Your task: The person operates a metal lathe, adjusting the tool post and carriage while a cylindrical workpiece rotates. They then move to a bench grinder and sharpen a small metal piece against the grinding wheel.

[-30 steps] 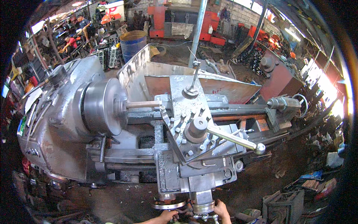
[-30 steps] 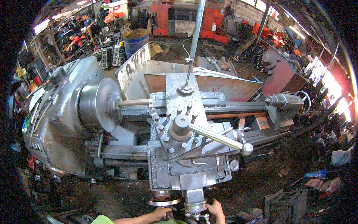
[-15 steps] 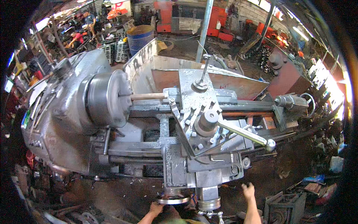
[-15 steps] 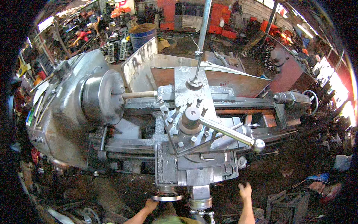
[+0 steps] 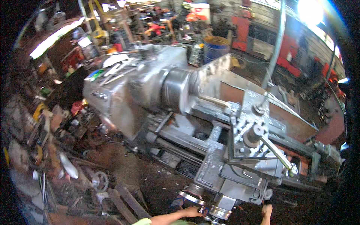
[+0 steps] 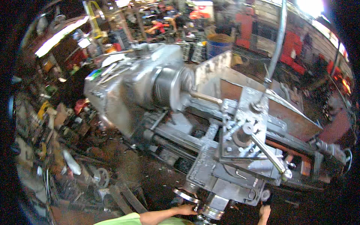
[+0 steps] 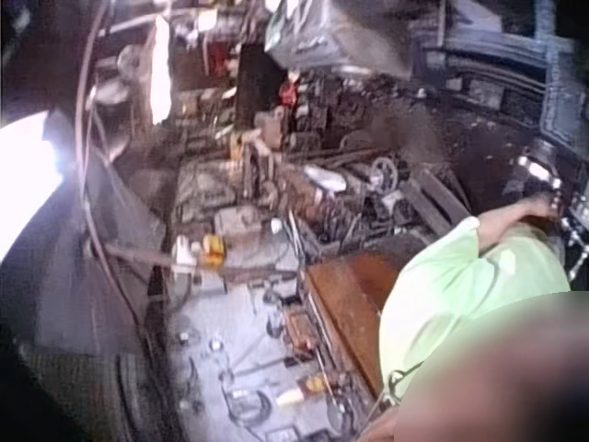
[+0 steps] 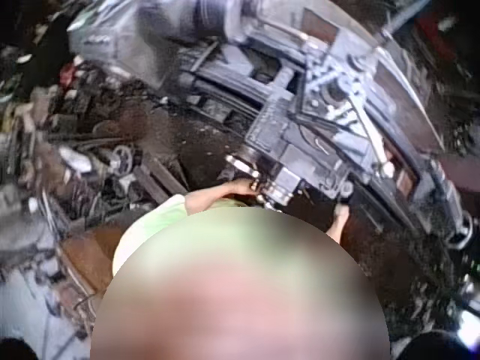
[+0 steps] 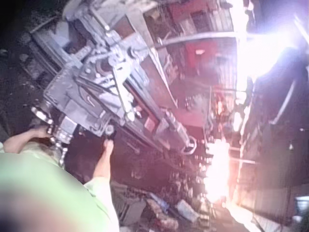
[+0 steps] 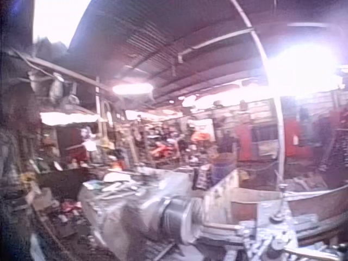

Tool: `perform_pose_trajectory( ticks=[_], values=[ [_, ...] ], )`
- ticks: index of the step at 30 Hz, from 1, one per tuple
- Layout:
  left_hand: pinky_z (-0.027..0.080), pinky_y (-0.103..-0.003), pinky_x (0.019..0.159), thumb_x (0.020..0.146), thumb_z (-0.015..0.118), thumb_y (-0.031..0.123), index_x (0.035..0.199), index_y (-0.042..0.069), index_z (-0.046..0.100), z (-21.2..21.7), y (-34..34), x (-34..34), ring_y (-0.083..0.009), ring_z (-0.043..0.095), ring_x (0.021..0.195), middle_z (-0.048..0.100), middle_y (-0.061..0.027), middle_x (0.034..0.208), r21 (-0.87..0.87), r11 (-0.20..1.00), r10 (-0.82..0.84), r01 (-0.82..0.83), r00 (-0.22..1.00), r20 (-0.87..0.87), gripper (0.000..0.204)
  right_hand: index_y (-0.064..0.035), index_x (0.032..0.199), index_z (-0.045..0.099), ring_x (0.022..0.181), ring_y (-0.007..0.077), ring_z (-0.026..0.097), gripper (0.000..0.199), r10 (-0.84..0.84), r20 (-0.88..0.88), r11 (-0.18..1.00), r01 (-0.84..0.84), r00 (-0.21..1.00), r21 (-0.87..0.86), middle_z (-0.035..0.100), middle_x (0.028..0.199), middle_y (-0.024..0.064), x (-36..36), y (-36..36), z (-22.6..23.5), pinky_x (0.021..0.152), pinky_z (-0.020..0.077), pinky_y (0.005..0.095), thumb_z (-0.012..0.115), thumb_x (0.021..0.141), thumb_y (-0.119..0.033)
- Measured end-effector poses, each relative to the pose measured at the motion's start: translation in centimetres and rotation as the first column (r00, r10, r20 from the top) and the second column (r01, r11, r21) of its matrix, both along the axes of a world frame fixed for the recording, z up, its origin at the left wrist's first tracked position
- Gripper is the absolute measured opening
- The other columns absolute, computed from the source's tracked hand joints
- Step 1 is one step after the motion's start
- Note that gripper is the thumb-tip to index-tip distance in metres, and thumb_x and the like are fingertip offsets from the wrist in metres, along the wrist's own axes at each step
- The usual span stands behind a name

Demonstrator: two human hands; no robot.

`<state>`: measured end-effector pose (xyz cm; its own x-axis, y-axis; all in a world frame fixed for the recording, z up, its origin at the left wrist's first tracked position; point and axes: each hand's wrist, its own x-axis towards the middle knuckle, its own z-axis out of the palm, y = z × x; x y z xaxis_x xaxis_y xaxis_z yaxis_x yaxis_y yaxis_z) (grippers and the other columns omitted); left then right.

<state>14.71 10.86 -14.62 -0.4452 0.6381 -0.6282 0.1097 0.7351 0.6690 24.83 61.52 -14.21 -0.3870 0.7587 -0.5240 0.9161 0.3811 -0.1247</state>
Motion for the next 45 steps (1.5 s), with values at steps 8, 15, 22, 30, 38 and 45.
perform_pose_trajectory(
  ticks=[8, 15, 22, 30, 38, 45],
  values=[
    [0.052, -0.045, 0.079, 0.082, 0.062, 0.043, 0.098, 0.006, 0.072, 13.9, -18.1, -12.1, -0.0339, 0.068, 0.088, 0.070, -0.0173, 0.095, -0.118, 0.956, 0.220, -0.267, 0.924, -0.312, 0.042, 0.0143, 0.122, 0.052, 0.117, 0.0398, 0.056, 0.059, -0.035, -0.466, 0.987, 0.104, 0.884, 0.123, 0.058, 0.122, 0.0317, 1.0, 3.3, 1.1, 0.099, 0.0431, 0.0403, 0.071, 0.082, -0.025],
    [0.052, -0.040, 0.076, 0.086, 0.063, 0.018, 0.091, 0.001, 0.066, 35.3, -24.1, -27.8, -0.0323, 0.067, 0.084, 0.068, -0.0181, 0.088, 0.568, 0.755, 0.618, -0.328, 0.066, -0.783, 0.018, 0.0100, 0.114, 0.060, 0.097, 0.0218, 0.059, 0.038, 0.261, -0.894, 0.943, 0.103, 0.365, 0.317, 0.066, 0.108, 0.0148, -8.9, -2.0, 27.9, 0.089, 0.0461, 0.0347, 0.053, 0.098, -0.024],
    [0.050, -0.040, 0.069, 0.085, 0.065, 0.015, 0.088, 0.003, 0.065, 42.8, -27.0, -36.1, -0.0307, 0.063, 0.074, 0.066, -0.0139, 0.081, 0.625, 0.759, 0.621, -0.183, -0.086, -0.779, 0.012, -0.0016, 0.102, 0.069, 0.086, 0.0218, 0.064, 0.030, 0.553, -0.719, 0.810, -0.071, 0.421, 0.582, 0.068, 0.091, 0.0159, -19.5, -21.8, 40.8, 0.082, 0.0476, 0.0385, 0.053, 0.098, -0.027],
    [0.050, -0.039, 0.076, 0.082, 0.067, 0.012, 0.087, 0.004, 0.066, 40.5, -27.6, -39.6, -0.0304, 0.063, 0.082, 0.065, -0.0124, 0.084, 0.586, 0.811, 0.576, -0.012, -0.169, -0.800, 0.009, -0.0067, 0.087, 0.068, 0.086, 0.0337, 0.062, 0.044, 0.487, -0.120, 0.449, -0.130, 0.865, 0.884, 0.066, 0.086, 0.0130, -21.7, -24.4, 39.7, 0.087, 0.0427, 0.0526, 0.043, 0.099, -0.040],
    [0.048, -0.038, 0.076, 0.079, 0.070, 0.014, 0.083, 0.008, 0.067, 40.4, -28.3, -39.2, -0.0281, 0.060, 0.082, 0.064, -0.0090, 0.081, 0.540, 0.839, 0.542, 0.071, -0.203, -0.815, 0.008, -0.0061, 0.084, 0.067, 0.087, 0.0336, 0.062, 0.045, 0.439, -0.139, 0.455, -0.087, 0.888, 0.886, 0.066, 0.085, 0.0131, -22.3, -24.0, 39.1, 0.088, 0.0421, 0.0529, 0.043, 0.099, -0.040],
    [0.048, -0.043, 0.086, 0.077, 0.070, 0.014, 0.089, 0.010, 0.072, 45.6, -34.9, -42.2, -0.0329, 0.056, 0.099, 0.060, -0.0142, 0.098, 0.260, 0.897, 0.142, -0.359, -0.322, -0.936, 0.013, -0.0070, 0.084, 0.068, 0.084, 0.0322, 0.062, 0.042, 0.475, -0.121, 0.382, -0.080, 0.872, 0.921, 0.066, 0.085, 0.0116, -21.9, -23.6, 38.5, 0.087, 0.0425, 0.0508, 0.044, 0.099, -0.039]
  ],
)
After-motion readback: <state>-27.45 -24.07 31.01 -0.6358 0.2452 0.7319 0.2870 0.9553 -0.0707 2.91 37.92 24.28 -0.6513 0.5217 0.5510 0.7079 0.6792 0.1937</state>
